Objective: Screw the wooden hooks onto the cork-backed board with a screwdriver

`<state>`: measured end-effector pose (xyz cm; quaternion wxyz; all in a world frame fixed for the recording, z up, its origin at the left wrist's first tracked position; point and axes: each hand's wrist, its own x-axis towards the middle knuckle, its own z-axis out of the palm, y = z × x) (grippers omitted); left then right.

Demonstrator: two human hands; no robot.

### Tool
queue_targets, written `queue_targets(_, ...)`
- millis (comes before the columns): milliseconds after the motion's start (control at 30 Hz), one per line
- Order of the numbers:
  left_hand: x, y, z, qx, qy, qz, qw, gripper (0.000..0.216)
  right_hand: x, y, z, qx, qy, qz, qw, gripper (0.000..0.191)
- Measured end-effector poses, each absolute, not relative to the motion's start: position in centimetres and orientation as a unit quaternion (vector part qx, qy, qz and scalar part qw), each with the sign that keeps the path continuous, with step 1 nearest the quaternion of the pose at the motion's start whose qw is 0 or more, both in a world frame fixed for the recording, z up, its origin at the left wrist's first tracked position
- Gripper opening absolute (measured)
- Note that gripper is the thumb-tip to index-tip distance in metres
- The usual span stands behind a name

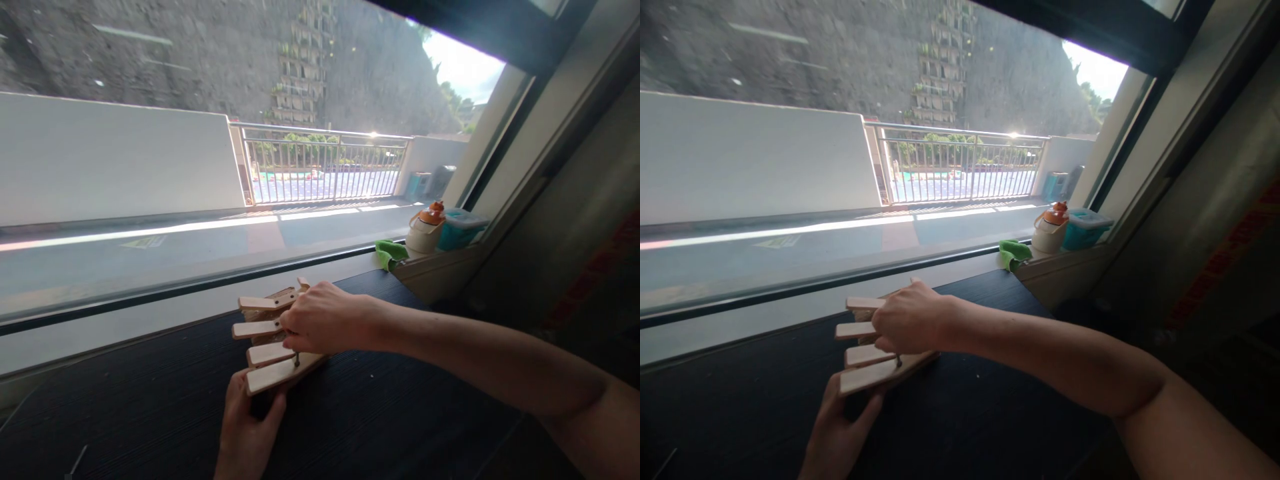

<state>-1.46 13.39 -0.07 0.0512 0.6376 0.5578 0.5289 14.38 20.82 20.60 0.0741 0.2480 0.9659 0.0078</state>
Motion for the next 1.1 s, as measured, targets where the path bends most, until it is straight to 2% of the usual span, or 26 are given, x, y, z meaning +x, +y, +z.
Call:
queue_targets(67,-1.5,13.4,-0.1,0.642,0.553,0.529,0.044,0.019,14.3,20.7,21.4,0.232,0.966,-0.005,0.117,0.016)
queue_targets(200,-1.5,13.5,-0.1,0.644,0.550,0.530,0.041,0.019,13.8,20.5,22.3,0.213,0.961,-0.023,0.176,0.018)
queue_targets(400,-1.4,13.3,-0.2,0.636,0.557,0.531,0.058,0.020,14.1,21.0,20.7,0.221,0.967,-0.037,0.122,0.017)
queue_targets(667,-1.5,13.5,-0.4,0.631,0.564,0.530,0.064,0.021,13.9,20.8,19.2,0.288,0.957,-0.009,0.040,0.026)
queue_targets(733,-1.6,13.5,-0.4,0.635,0.560,0.529,0.060,0.020,13.8,20.7,19.8,0.282,0.958,0.005,0.053,0.025)
queue_targets(833,-1.6,13.5,-0.4,0.634,0.559,0.531,0.060,0.020,13.6,20.7,21.0,0.247,0.963,-0.005,0.111,0.018)
queue_targets(933,-1.5,13.4,-0.4,0.626,0.561,0.538,0.063,0.020,13.4,20.8,21.7,0.226,0.960,-0.025,0.163,0.018)
queue_targets(1100,-1.2,13.3,-0.1,0.616,0.567,0.542,0.074,0.018,13.4,21.2,21.0,0.216,0.964,-0.030,0.149,0.019)
